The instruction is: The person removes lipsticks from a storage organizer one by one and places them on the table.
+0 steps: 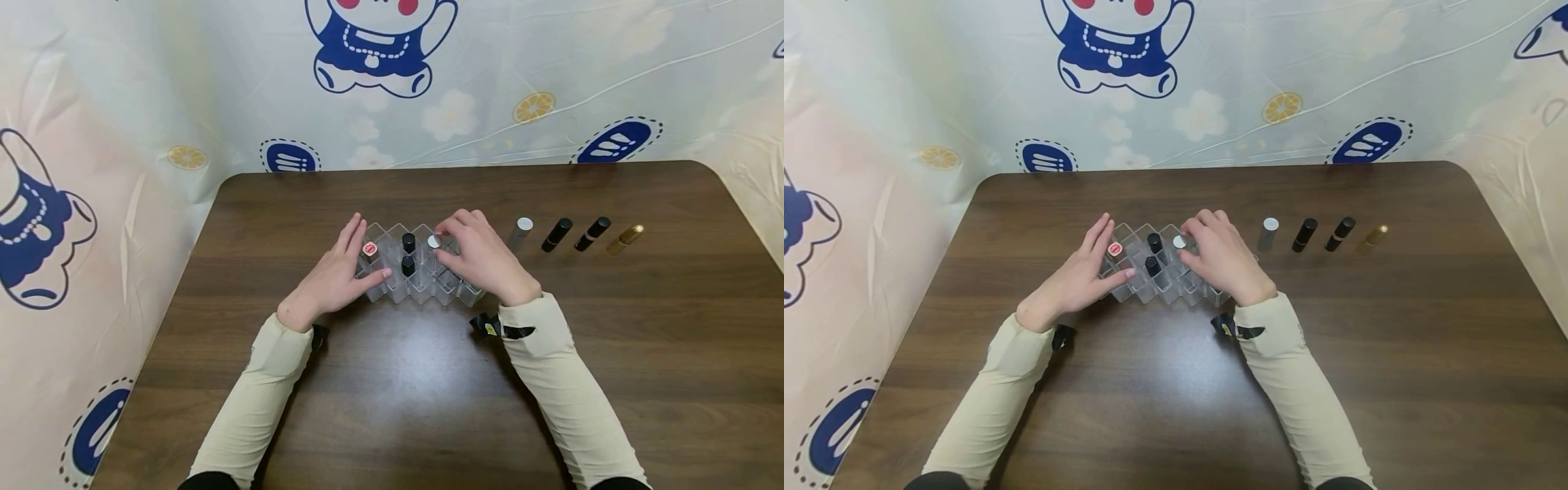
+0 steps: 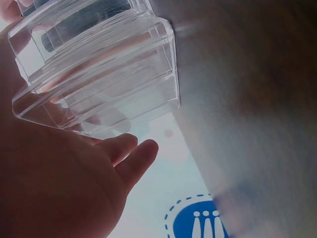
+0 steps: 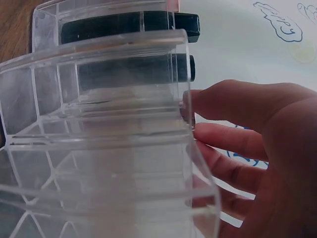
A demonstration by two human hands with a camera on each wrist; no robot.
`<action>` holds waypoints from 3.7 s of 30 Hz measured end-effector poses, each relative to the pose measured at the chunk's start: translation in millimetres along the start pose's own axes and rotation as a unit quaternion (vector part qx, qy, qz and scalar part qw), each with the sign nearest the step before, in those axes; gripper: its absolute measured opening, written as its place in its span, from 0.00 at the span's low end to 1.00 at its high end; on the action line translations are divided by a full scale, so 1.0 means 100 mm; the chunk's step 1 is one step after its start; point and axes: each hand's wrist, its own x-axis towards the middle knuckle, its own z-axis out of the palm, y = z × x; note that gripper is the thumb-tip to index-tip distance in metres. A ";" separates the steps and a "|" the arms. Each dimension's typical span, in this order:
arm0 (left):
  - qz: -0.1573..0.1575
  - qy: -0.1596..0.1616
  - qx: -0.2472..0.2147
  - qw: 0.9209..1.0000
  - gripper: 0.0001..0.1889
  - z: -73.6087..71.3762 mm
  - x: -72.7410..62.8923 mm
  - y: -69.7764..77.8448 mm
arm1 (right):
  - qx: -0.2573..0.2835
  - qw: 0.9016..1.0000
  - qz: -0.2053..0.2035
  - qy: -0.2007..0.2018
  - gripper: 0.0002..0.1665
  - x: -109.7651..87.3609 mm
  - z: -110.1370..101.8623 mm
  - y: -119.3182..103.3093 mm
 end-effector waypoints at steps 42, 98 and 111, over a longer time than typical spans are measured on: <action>-0.003 0.000 0.000 1.000 0.52 0.01 0.01 -0.01 | 0.008 1.000 0.000 0.002 0.14 0.04 0.03 -0.02; -0.001 0.000 -0.003 1.000 0.53 0.01 0.01 -0.01 | 0.111 0.994 0.007 -0.004 0.12 0.06 0.05 0.03; -0.002 -0.001 -0.005 1.000 0.53 0.01 0.01 -0.01 | 0.118 0.993 0.008 0.002 0.12 0.05 0.04 0.01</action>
